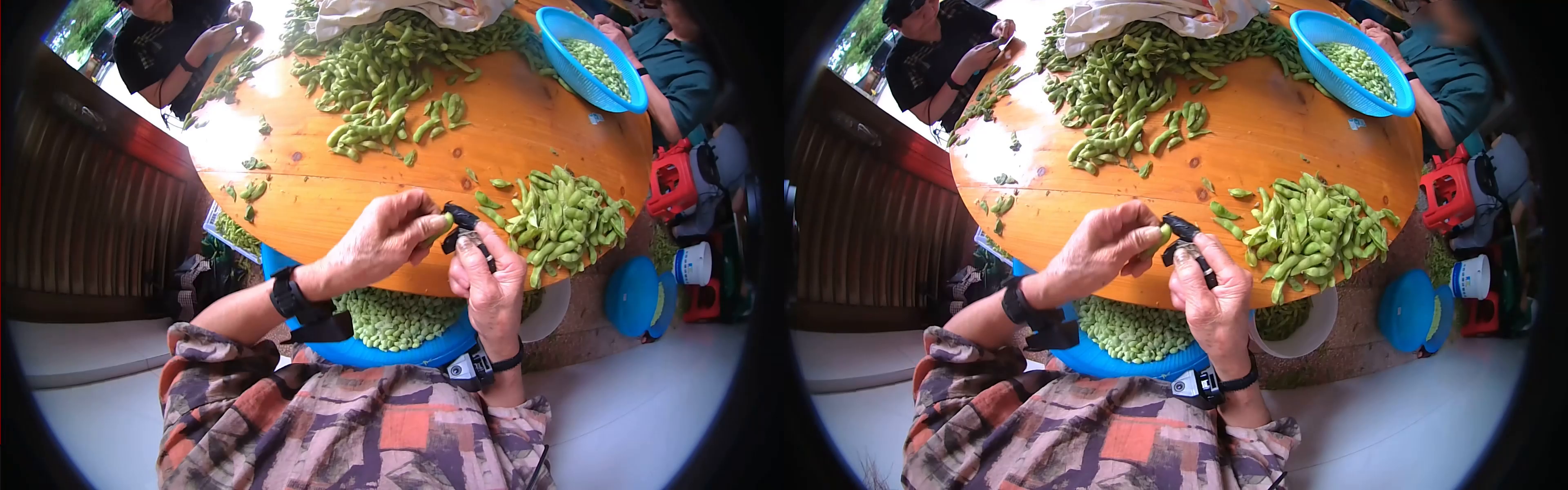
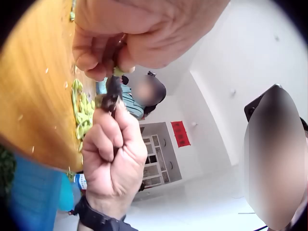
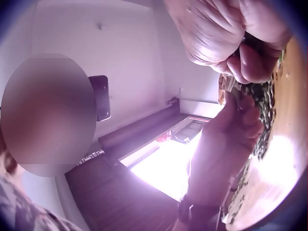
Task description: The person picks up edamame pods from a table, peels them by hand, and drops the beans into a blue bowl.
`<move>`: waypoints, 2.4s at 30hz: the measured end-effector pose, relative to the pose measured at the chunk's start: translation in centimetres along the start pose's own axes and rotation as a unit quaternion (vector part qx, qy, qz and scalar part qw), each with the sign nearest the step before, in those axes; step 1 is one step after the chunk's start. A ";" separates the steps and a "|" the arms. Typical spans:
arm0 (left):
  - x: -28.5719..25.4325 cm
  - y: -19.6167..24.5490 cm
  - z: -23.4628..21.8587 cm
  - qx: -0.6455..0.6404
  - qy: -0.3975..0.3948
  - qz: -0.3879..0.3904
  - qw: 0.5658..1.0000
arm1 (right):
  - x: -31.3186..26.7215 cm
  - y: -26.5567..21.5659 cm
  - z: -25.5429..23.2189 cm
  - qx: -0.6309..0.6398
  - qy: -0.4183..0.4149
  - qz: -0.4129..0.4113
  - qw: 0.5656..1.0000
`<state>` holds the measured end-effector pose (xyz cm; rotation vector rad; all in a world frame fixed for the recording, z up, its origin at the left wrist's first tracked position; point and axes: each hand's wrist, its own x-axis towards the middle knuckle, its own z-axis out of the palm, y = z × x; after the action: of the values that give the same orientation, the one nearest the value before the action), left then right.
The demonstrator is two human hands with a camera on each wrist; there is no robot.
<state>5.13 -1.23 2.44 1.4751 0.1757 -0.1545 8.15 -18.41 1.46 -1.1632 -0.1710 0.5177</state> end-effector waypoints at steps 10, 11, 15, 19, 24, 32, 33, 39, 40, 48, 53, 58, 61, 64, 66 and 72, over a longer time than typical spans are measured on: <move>-2.7 -4.0 1.6 -0.173 0.091 0.032 0.980 | -0.7 2.2 0.6 -0.020 -0.031 0.018 0.999; -2.8 -3.9 1.4 -0.162 0.086 0.033 0.983 | -0.7 2.1 0.6 0.020 -0.039 0.034 0.998; -3.0 -4.7 1.1 -0.150 0.070 0.054 0.985 | -0.6 1.7 0.2 0.038 -0.055 0.067 0.996; -3.3 -4.7 0.9 -0.181 0.053 0.054 0.981 | -0.2 1.3 -0.8 0.098 -0.080 0.114 0.985; -3.5 -4.1 0.4 -0.246 0.023 -0.008 0.969 | -0.3 2.0 -0.8 0.162 -0.111 0.131 0.972; -7.0 -3.6 -2.3 0.295 -0.062 0.183 0.936 | -1.4 1.0 -0.9 -0.409 -0.149 -0.244 0.867; -7.3 -4.0 -2.0 0.330 -0.075 0.241 0.910 | -1.2 1.0 -1.5 -0.429 -0.127 -0.242 0.861; -9.1 -7.3 -2.3 0.633 -0.082 0.233 0.734 | -0.5 0.5 -2.9 -0.415 -0.052 -0.170 0.892; -9.0 -7.4 -2.4 0.652 -0.091 0.249 0.710 | -0.4 0.5 -2.9 -0.416 -0.050 -0.172 0.892; -8.0 -8.5 -2.7 0.609 -0.134 0.224 0.749 | -0.3 0.4 -3.5 -0.413 -0.028 -0.175 0.894; -7.6 -5.2 -1.7 0.502 -0.279 0.105 0.812 | 1.2 -0.1 -2.4 -0.419 -0.017 -0.212 0.883; -1.8 0.7 0.2 0.401 -0.150 0.273 0.862 | 1.8 -0.6 -2.6 -0.415 0.000 -0.191 0.890; 2.7 1.1 0.9 0.365 -0.099 0.268 0.886 | 1.5 -0.2 -4.0 -0.430 0.072 -0.164 0.885; 6.6 0.1 -0.5 0.468 -0.110 0.248 0.841 | 1.0 -0.4 -4.3 -0.417 0.026 -0.154 0.895; 8.9 0.0 -1.5 0.555 -0.118 0.270 0.778 | 1.4 0.1 -4.0 -0.417 -0.023 -0.165 0.894; 12.0 2.2 1.9 0.346 -0.222 0.131 0.902 | 4.4 0.5 -4.2 -0.369 -0.094 -0.212 0.900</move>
<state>17.42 -2.90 2.24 2.1056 -0.5018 -0.3550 13.46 -19.64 -1.29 -1.7514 -0.8260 0.1635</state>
